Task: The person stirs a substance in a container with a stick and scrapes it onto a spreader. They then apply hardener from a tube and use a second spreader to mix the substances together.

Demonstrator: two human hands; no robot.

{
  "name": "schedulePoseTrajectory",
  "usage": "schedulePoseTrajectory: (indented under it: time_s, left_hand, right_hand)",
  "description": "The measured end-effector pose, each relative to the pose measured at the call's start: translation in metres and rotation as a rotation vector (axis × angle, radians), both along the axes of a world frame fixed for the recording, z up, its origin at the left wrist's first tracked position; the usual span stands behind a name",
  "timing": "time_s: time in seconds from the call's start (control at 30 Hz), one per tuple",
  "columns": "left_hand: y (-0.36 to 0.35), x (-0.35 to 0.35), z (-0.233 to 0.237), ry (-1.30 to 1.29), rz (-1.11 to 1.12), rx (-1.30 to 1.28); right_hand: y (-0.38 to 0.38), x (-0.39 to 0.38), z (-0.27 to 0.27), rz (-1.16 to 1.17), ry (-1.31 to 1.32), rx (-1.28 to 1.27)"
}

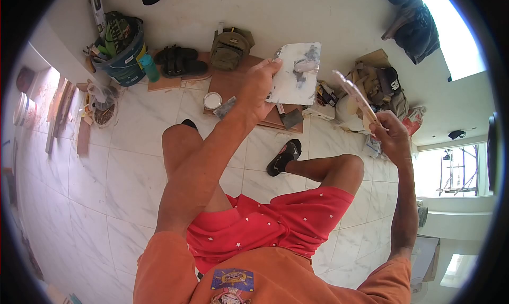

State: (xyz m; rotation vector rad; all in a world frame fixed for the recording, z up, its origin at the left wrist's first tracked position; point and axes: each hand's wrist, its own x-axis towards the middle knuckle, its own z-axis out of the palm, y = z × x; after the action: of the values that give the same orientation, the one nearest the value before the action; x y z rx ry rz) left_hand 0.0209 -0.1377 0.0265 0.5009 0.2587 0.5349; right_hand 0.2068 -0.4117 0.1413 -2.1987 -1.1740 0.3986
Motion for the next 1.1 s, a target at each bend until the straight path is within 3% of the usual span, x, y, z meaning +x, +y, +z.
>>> schedulePoseTrajectory:
  time_s: [0.33,0.47,1.1]
  left_hand:
    - [-0.004,0.000,-0.002,0.034,-0.041,0.058]
    - [-0.002,-0.004,0.007,0.026,-0.048,-0.040]
    - [-0.005,-0.003,0.002,-0.012,-0.114,0.006]
  right_hand:
    - [0.013,-0.028,0.013,0.024,0.272,0.035]
    - [0.008,-0.038,0.005,-0.010,0.367,0.081]
    - [0.011,-0.058,0.007,0.111,0.516,0.109]
